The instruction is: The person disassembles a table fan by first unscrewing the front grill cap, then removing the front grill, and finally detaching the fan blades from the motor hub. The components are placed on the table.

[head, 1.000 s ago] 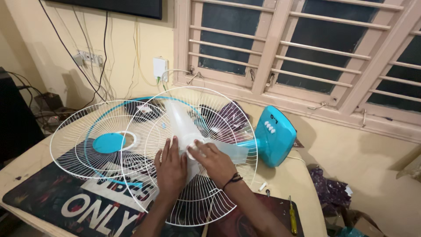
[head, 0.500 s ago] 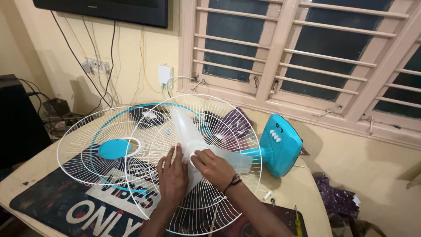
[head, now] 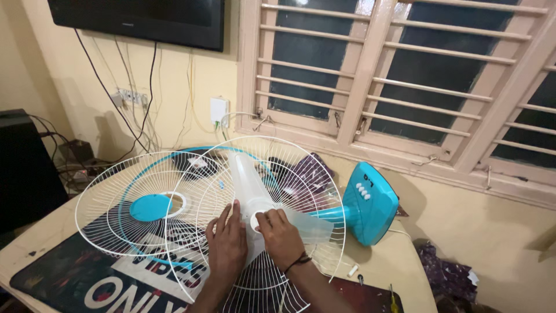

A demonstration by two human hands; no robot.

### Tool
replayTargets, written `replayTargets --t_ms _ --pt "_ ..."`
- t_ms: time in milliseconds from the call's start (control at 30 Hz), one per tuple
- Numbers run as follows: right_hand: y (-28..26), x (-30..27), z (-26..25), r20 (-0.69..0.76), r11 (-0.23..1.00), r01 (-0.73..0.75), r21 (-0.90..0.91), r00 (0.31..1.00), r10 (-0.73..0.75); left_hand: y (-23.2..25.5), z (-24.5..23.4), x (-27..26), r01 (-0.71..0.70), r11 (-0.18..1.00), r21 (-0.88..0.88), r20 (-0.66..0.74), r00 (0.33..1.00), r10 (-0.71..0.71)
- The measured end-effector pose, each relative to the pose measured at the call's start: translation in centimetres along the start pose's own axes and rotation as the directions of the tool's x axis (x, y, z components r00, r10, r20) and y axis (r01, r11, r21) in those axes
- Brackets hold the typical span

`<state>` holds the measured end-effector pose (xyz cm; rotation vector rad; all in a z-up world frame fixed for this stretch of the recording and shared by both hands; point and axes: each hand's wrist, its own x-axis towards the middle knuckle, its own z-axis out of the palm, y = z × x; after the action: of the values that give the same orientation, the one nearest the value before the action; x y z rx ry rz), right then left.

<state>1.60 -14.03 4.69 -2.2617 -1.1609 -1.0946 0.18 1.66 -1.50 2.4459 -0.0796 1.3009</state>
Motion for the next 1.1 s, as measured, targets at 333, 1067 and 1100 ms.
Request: replayTargets --t_ms 333,1067,1100 --pt "-0.1 0.3 0.7 0.037 0.978 -0.206 -0.026 0.978 0.207 -0.3 0.4 0.0 0.012 1.000 0.013 -0.007 1.000 -0.012" --pt "-1.2 1.1 -0.6 0.185 0.897 -0.443 0.003 0.881 0.435 0.3 -0.6 0.0 -0.024 1.000 0.003 0.009 1.000 0.024" --pt "-1.5 1.1 -0.9 0.206 0.891 -0.454 -0.007 0.871 0.446 0.3 -0.6 0.0 -0.021 1.000 -0.004 0.012 1.000 0.021"
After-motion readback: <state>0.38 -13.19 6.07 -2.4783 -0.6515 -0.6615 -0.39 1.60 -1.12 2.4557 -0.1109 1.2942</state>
